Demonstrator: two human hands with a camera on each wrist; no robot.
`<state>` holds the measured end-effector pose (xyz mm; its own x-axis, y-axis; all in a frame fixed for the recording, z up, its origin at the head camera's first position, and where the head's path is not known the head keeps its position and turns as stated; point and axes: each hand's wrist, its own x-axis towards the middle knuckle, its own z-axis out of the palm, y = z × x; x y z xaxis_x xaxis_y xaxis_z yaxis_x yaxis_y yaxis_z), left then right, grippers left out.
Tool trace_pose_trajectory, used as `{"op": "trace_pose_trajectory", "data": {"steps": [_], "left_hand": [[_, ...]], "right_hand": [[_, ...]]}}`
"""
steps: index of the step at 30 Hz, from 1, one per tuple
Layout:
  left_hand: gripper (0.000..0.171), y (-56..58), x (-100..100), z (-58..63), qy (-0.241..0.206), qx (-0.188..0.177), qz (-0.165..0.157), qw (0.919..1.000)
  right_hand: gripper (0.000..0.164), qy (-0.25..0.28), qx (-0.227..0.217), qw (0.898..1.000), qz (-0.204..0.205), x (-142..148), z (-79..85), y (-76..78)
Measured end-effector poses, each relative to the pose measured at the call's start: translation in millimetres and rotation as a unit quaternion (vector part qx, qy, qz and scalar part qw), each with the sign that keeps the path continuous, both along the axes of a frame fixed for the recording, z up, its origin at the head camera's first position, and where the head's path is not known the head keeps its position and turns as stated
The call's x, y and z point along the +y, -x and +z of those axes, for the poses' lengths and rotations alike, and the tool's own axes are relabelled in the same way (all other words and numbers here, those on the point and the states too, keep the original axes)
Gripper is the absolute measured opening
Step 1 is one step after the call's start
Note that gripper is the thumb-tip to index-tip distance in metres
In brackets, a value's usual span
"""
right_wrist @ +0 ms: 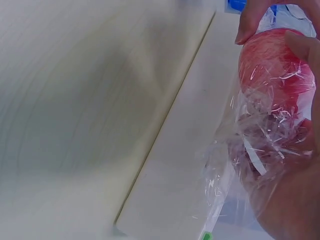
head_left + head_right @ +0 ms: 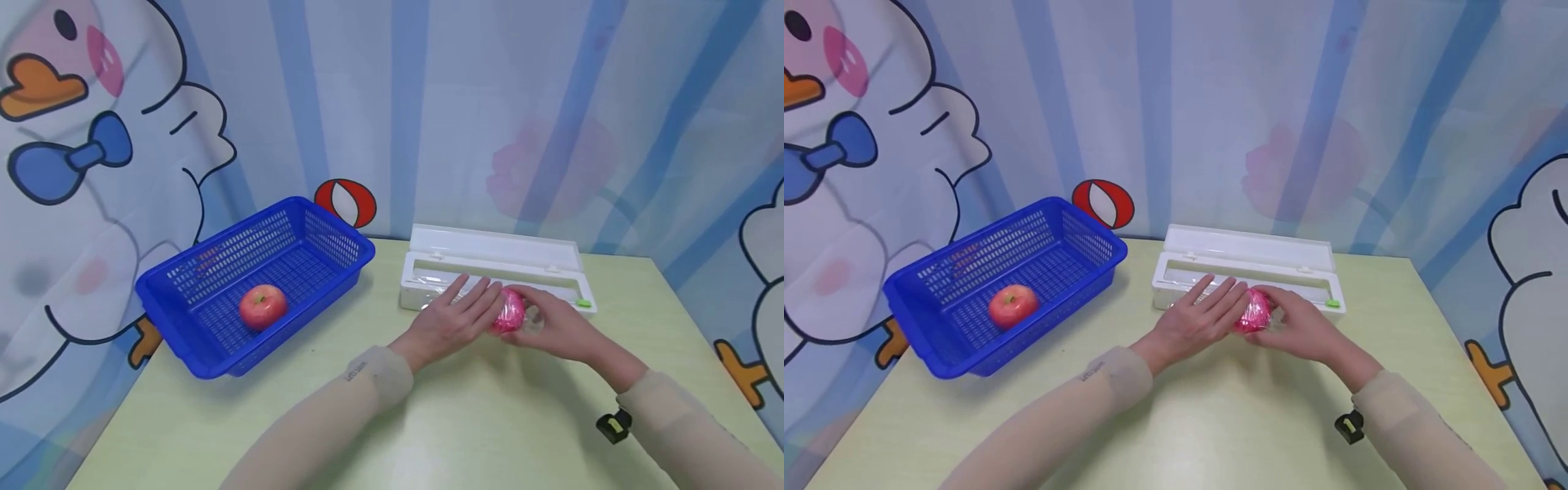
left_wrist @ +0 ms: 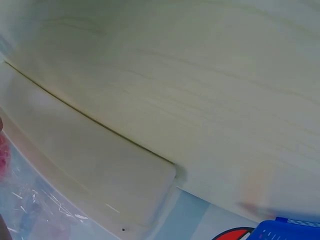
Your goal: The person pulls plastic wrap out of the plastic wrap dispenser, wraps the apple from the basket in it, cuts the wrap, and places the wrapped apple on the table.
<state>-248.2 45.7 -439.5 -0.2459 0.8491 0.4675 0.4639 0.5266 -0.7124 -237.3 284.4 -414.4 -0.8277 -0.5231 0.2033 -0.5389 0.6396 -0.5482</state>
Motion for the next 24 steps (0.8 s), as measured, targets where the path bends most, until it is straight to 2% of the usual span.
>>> {"op": "trace_pose_trajectory", "data": {"steps": [6,11,16,20,22,24], "left_hand": [[0.053,4.5,2.4,1.3,0.003,0.011,-0.008,0.9999],[0.053,8.4,1.5,4.2,-0.001,0.012,-0.023,0.9996],[0.065,11.8,2.3,6.5,-0.004,-0.015,-0.026,0.9996],[0.07,13.1,3.5,8.3,-0.01,-0.045,-0.026,0.9986],[0.072,13.7,3.6,9.7,-0.018,-0.062,-0.027,0.9976],[0.075,14.2,3.7,11.0,-0.027,-0.078,-0.028,0.9962]], "right_hand": [[0.073,-0.01,-0.011,1.0,-0.011,1.7,1.4,0.1],[0.075,-0.005,-0.013,1.0,-0.002,-0.4,2.4,-0.4],[0.082,-0.006,0.002,1.0,0.006,-3.0,2.0,-2.2],[0.092,-0.059,0.072,0.996,-0.015,-4.2,1.3,-6.5],[0.097,-0.094,0.131,0.987,-0.024,-5.6,0.7,-8.5],[0.101,-0.12,0.192,0.974,-0.026,-7.1,-0.2,-9.4]]}}
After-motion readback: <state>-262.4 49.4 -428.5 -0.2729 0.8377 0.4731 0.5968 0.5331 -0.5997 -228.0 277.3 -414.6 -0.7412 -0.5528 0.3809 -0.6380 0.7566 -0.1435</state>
